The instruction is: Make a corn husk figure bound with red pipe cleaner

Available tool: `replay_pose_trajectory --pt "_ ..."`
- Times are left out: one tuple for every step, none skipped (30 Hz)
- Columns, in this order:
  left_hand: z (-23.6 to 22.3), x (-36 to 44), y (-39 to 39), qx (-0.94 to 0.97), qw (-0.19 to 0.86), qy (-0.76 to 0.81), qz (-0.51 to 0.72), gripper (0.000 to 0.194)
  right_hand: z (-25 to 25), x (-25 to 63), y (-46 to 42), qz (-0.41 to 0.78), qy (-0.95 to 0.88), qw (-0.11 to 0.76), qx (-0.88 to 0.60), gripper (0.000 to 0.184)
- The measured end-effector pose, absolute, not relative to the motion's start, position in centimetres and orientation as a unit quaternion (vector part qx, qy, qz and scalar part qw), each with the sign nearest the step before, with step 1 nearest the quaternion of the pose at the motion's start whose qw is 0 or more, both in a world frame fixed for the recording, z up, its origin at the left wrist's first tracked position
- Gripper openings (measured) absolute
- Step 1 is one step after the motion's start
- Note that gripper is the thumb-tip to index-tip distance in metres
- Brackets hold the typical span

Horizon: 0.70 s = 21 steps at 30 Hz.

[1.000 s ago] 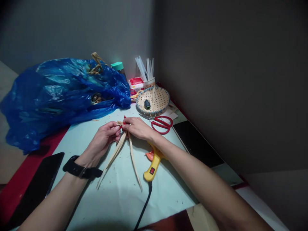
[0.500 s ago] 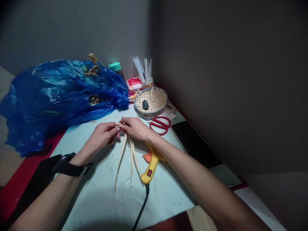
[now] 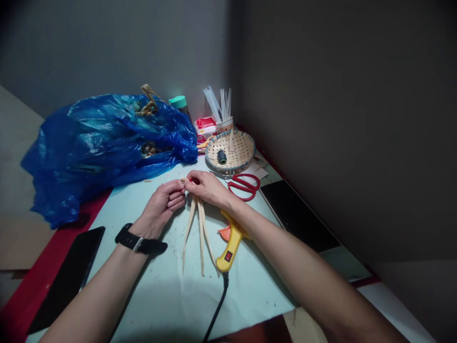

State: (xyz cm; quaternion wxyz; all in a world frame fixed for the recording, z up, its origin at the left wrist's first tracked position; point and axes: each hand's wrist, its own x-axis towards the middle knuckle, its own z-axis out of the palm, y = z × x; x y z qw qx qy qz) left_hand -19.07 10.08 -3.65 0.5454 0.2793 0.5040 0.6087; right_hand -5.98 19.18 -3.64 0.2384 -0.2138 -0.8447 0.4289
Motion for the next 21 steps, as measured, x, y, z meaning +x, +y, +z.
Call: replay_pose_trajectory --pt "-3.7 -19.1 10.1 0.271 0.552 0.5 0.61 0.017 -3.7 -6.0 19.3 0.424 -0.85 0.234 -0.207 0.017" --pt "-3.7 -19.0 10.2 0.264 0.558 0.496 0.611 0.017 -3.8 -6.0 19.3 0.42 -0.855 0.23 -0.199 0.015" --pt "-3.8 -19.0 10.2 0.26 0.56 0.495 0.611 0.018 -3.8 -6.0 19.3 0.419 -0.859 0.225 -0.189 0.013" --pt "-3.8 -19.0 10.2 0.258 0.56 0.495 0.612 0.019 -3.8 -6.0 19.3 0.421 -0.861 0.221 -0.18 0.012" --pt "-3.8 -18.9 10.2 0.26 0.557 0.497 0.613 0.02 -3.8 -5.9 19.3 0.427 -0.86 0.217 -0.174 0.012" --pt "-3.7 -18.9 10.1 0.264 0.551 0.5 0.614 0.02 -3.8 -5.9 19.2 0.436 -0.857 0.216 -0.171 0.013" --pt "-3.7 -18.8 10.0 0.271 0.542 0.504 0.615 0.02 -3.8 -5.8 19.1 0.447 -0.851 0.217 -0.173 0.014" --pt "-3.6 -18.6 9.9 0.278 0.533 0.509 0.616 0.021 -3.8 -5.8 19.0 0.457 -0.843 0.22 -0.176 0.015" --pt "-3.5 -18.5 9.8 0.284 0.523 0.515 0.617 0.021 -3.8 -5.7 19.0 0.462 -0.838 0.227 -0.18 0.016" --pt "-3.5 -18.4 9.7 0.288 0.516 0.52 0.617 0.021 -3.8 -5.7 19.0 0.46 -0.837 0.234 -0.183 0.017" --pt "-3.4 -18.3 9.6 0.291 0.51 0.522 0.618 0.021 -3.8 -5.7 19.0 0.455 -0.838 0.24 -0.183 0.017" --pt "-3.3 -18.2 9.5 0.289 0.509 0.521 0.622 0.021 -3.8 -5.7 19.1 0.451 -0.84 0.243 -0.181 0.018" --pt "-3.1 -18.2 9.5 0.281 0.511 0.517 0.627 0.021 -3.8 -5.6 19.2 0.449 -0.842 0.243 -0.176 0.018" --pt "-3.0 -18.2 9.5 0.267 0.518 0.511 0.632 0.02 -3.8 -5.6 19.3 0.452 -0.843 0.24 -0.169 0.017" --pt "-2.8 -18.2 9.5 0.248 0.527 0.505 0.637 0.019 -3.7 -5.6 19.4 0.457 -0.843 0.234 -0.161 0.016" --pt "-2.6 -18.2 9.6 0.227 0.535 0.5 0.642 0.018 -3.6 -5.6 19.4 0.463 -0.842 0.23 -0.152 0.015" --pt "-2.4 -18.3 9.6 0.206 0.542 0.496 0.646 0.018 -3.6 -5.7 19.5 0.467 -0.842 0.23 -0.144 0.014" --pt "-2.3 -18.3 9.7 0.19 0.548 0.492 0.649 0.018 -3.5 -5.7 19.5 0.468 -0.841 0.234 -0.137 0.013" --pt "-2.1 -18.3 9.7 0.181 0.554 0.487 0.65 0.018 -3.5 -5.7 19.5 0.467 -0.84 0.243 -0.13 0.013" --pt "-2.0 -18.2 9.7 0.177 0.561 0.482 0.649 0.018 -3.5 -5.7 19.5 0.463 -0.839 0.256 -0.126 0.013" --pt "-1.9 -18.1 9.7 0.175 0.569 0.477 0.647 0.019 -3.5 -5.7 19.5 0.459 -0.838 0.267 -0.123 0.014"
